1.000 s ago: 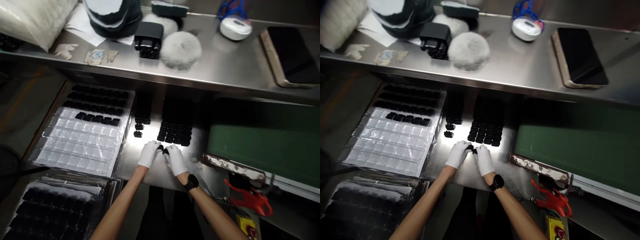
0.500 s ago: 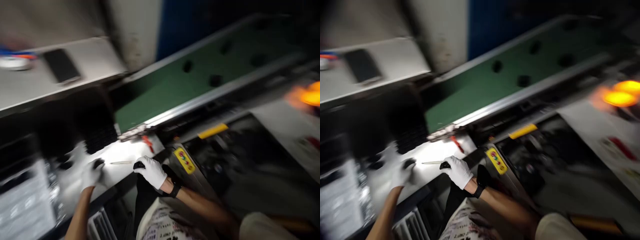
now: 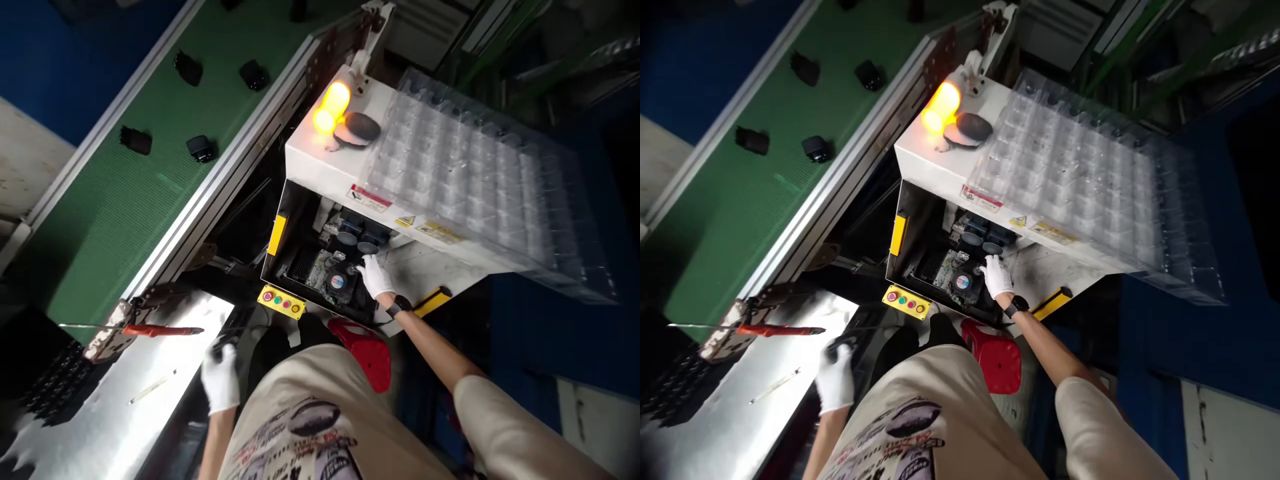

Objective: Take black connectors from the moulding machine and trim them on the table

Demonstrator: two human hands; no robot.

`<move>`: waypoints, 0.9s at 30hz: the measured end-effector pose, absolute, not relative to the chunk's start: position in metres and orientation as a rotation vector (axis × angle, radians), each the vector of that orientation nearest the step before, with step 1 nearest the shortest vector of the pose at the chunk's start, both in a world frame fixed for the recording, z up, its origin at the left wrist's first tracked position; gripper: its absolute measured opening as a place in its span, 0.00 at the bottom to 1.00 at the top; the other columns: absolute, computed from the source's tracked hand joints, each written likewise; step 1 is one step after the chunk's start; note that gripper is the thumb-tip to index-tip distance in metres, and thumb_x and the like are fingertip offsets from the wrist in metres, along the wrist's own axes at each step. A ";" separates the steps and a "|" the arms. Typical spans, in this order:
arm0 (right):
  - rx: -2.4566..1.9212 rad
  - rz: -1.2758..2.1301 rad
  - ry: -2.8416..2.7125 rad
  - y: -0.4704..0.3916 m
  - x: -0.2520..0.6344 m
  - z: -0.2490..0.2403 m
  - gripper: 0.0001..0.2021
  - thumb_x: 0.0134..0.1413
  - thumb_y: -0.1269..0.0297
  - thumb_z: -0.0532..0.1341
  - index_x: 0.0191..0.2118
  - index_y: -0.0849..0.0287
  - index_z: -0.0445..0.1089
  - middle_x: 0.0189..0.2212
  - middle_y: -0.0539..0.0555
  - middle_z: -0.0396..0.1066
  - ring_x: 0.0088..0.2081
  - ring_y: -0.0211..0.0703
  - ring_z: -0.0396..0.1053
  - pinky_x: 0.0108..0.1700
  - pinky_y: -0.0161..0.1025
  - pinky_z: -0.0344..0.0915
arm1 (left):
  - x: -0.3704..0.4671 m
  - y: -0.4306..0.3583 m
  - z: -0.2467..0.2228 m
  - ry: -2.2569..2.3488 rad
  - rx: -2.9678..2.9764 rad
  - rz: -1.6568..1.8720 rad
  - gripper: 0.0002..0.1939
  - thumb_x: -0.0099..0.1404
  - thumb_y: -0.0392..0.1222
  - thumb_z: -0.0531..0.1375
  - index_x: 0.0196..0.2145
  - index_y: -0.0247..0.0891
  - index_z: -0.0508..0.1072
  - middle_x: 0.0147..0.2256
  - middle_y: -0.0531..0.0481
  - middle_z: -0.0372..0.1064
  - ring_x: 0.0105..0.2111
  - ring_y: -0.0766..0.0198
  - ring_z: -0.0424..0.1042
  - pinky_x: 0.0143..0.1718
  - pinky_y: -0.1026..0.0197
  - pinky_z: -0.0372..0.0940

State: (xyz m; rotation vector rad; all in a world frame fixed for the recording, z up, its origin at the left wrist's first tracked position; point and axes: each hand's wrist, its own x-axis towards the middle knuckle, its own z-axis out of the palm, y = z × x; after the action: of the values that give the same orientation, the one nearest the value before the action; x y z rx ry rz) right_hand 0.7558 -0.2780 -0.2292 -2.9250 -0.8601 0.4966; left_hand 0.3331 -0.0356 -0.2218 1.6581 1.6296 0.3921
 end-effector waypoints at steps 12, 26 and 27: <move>-2.862 0.682 -1.030 -0.303 0.786 -0.239 0.21 0.82 0.60 0.54 0.68 0.68 0.64 0.66 0.72 0.69 0.60 0.54 0.71 0.59 0.40 0.62 | 0.414 -0.076 -0.181 0.930 1.696 0.344 0.18 0.68 0.54 0.69 0.49 0.43 0.80 0.50 0.45 0.81 0.52 0.49 0.81 0.60 0.46 0.76; -2.924 0.911 -1.022 -0.286 0.788 -0.222 0.24 0.81 0.60 0.56 0.71 0.69 0.60 0.60 0.71 0.76 0.54 0.51 0.77 0.52 0.40 0.66 | 0.424 -0.071 -0.186 0.953 1.759 0.362 0.20 0.69 0.56 0.69 0.52 0.43 0.79 0.51 0.45 0.81 0.54 0.48 0.80 0.64 0.43 0.73; -2.933 0.921 -1.015 -0.282 0.790 -0.220 0.24 0.80 0.59 0.58 0.70 0.69 0.62 0.58 0.71 0.77 0.53 0.51 0.78 0.52 0.40 0.67 | 0.427 -0.071 -0.186 0.942 1.769 0.364 0.19 0.69 0.56 0.69 0.52 0.43 0.79 0.51 0.45 0.81 0.53 0.48 0.81 0.64 0.44 0.73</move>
State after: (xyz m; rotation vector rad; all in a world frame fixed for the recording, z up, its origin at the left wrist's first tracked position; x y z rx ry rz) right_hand 0.7900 -0.2820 -0.2201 -2.9330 -1.0150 0.9209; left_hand 0.4267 -0.0712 -0.1862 1.7694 0.9424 0.3637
